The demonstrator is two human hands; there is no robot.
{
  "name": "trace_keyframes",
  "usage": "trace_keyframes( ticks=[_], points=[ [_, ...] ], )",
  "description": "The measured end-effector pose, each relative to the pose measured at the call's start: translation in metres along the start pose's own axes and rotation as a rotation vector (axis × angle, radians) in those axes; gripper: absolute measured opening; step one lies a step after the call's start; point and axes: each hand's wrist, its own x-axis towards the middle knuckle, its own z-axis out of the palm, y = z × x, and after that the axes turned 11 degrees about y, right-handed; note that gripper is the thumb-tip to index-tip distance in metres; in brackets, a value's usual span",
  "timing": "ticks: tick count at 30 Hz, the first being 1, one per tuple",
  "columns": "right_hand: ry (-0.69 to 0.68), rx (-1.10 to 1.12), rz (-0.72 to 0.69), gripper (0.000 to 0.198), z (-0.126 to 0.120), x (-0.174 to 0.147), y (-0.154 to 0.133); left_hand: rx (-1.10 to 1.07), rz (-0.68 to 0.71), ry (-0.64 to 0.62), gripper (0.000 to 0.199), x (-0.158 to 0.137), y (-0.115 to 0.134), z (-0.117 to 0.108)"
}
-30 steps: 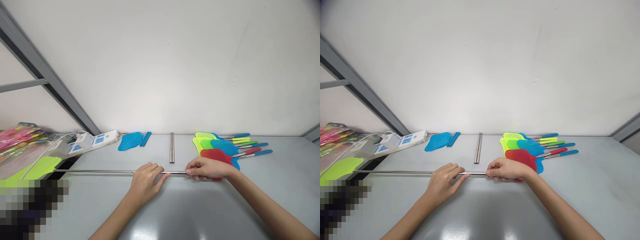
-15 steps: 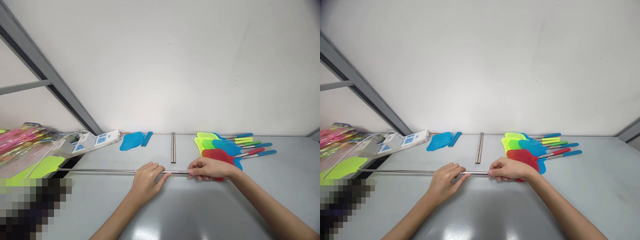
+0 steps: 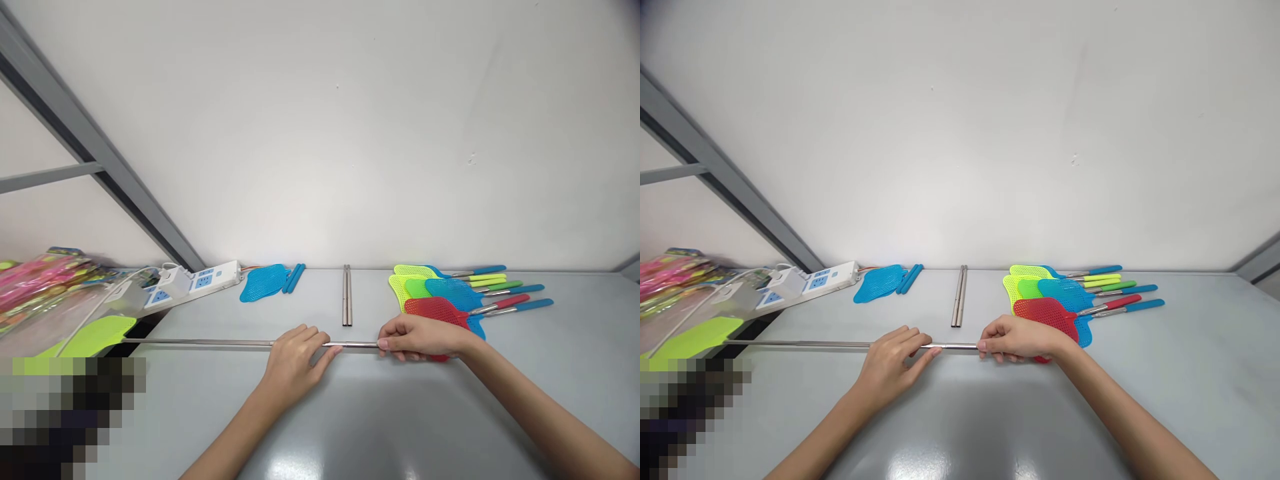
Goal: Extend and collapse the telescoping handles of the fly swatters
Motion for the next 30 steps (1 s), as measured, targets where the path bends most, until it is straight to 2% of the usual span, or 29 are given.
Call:
trace_keyframes(
  ticks=[20, 30],
  points=[
    [-0.028, 0.046, 0.001, 0.038, -0.002, 0.004, 0.006, 0.013, -0.036, -0.056, 0.031, 0.002, -0.010, 0.000],
    [-0.041, 0.070, 0.005, 0.036, -0.002, 0.005, 0.007, 0.015, -0.021, -0.033, 0.030, 0.001, -0.011, -0.002]
  ],
)
